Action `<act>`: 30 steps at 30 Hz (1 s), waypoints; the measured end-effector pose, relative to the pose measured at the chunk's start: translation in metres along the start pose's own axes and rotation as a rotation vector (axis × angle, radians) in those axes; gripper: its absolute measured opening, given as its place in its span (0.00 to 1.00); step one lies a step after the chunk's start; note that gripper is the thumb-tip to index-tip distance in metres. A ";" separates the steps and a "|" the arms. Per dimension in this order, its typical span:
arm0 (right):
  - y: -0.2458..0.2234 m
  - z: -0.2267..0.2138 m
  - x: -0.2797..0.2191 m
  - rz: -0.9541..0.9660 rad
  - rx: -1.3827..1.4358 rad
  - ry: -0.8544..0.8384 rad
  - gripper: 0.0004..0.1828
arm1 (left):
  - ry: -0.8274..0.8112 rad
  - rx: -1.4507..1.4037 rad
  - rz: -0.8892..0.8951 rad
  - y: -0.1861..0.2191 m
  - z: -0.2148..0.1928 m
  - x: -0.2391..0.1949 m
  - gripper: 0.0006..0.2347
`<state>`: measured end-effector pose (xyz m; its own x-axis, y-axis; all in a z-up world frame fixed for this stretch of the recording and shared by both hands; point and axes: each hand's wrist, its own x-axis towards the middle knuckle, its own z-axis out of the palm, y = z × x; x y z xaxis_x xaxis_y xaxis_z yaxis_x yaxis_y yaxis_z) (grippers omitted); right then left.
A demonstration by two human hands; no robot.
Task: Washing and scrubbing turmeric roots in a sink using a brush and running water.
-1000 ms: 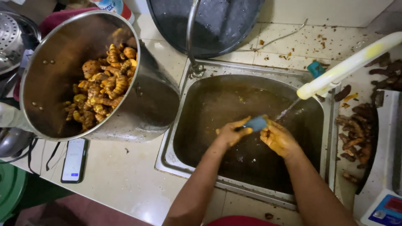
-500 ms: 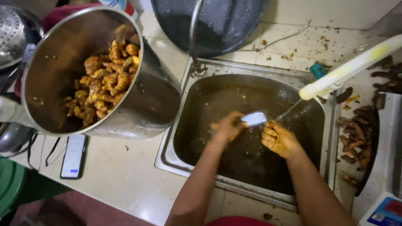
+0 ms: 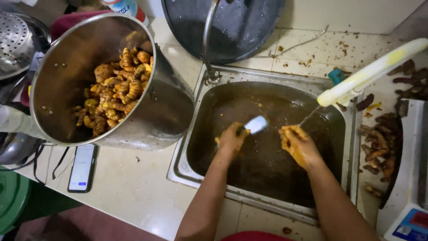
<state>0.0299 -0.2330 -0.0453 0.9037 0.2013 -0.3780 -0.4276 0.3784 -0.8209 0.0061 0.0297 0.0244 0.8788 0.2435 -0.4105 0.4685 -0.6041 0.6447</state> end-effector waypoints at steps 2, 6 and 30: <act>0.000 0.005 -0.001 -0.020 -0.009 -0.031 0.12 | -0.004 -0.033 0.001 -0.010 0.010 0.006 0.18; 0.006 0.010 0.003 -0.141 -0.209 -0.127 0.17 | 0.046 -0.312 0.303 -0.016 0.041 0.011 0.14; -0.005 0.037 -0.022 -0.330 -0.315 -0.107 0.14 | 0.022 -0.145 0.402 0.020 0.038 -0.021 0.34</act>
<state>0.0112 -0.2057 -0.0174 0.9758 0.2147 -0.0416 -0.0747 0.1483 -0.9861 -0.0062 -0.0165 0.0217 0.9951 0.0278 -0.0950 0.0949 -0.5421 0.8349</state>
